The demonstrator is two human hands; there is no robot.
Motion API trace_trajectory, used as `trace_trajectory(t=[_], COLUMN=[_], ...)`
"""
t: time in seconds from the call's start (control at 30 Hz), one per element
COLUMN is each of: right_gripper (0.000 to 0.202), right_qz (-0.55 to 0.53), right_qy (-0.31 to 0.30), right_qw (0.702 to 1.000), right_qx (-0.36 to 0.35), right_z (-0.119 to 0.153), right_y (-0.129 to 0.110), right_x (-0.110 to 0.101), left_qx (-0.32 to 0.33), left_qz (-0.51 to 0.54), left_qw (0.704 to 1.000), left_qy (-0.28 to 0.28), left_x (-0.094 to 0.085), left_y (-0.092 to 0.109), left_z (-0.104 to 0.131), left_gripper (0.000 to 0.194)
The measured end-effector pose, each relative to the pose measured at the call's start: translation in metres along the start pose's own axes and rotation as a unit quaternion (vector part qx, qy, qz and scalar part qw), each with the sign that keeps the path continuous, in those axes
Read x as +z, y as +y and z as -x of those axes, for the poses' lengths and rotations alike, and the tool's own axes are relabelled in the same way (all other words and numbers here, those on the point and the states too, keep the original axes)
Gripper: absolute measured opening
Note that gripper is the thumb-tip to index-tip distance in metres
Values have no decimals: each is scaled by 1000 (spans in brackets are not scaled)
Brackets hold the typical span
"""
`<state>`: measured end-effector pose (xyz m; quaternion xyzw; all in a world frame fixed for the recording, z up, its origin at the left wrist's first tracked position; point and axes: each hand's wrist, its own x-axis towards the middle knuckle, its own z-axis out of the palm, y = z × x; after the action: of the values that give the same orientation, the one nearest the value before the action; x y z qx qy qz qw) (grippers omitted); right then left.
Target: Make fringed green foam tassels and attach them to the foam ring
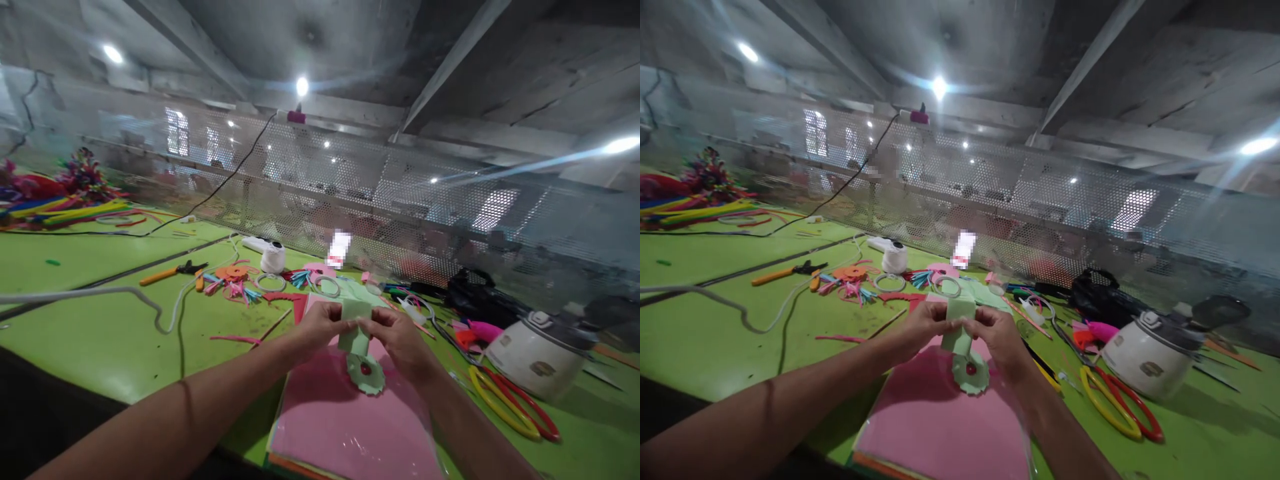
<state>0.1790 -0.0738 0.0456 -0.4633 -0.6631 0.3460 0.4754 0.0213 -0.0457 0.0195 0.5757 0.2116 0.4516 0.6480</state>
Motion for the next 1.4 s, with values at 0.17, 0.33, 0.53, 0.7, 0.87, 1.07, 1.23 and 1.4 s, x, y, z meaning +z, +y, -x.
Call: trace_trajectory(t=[0.17, 0.33, 0.53, 0.7, 0.87, 1.07, 1.23, 1.4], right_gripper=[24, 33, 29, 26, 30, 19, 27, 28], right_qz=[-13, -7, -26, -65, -159, -210, -262, -276], right_qy=[11, 60, 43, 38, 79, 111, 229, 160], right_qw=[1000, 998, 998, 995, 978, 966, 934, 942], right_qx=[16, 19, 33, 64, 112, 104, 77, 107], right_z=[2, 3, 6, 4, 5, 6, -4, -4], right_y=[-8, -7, -4, -2, -2, -6, -11, -3], right_x=[0, 5, 9, 3, 1, -1, -19, -6], left_qx=[9, -10, -35, -52, -115, -127, -143, -79], left_qz=[21, 38, 14, 27, 58, 42, 21, 18], left_qw=[999, 999, 999, 998, 991, 990, 987, 997], left_qy=[-23, -21, -36, -35, -30, -37, -67, -18], left_x=[-1, 0, 1, -1, 3, 7, 0, -8], left_y=[1, -1, -8, -14, -6, 6, 4, 4], left_z=[-1, 0, 0, 0, 5, 10, 10, 5], left_gripper=[41, 46, 49, 47, 46, 41, 33, 29])
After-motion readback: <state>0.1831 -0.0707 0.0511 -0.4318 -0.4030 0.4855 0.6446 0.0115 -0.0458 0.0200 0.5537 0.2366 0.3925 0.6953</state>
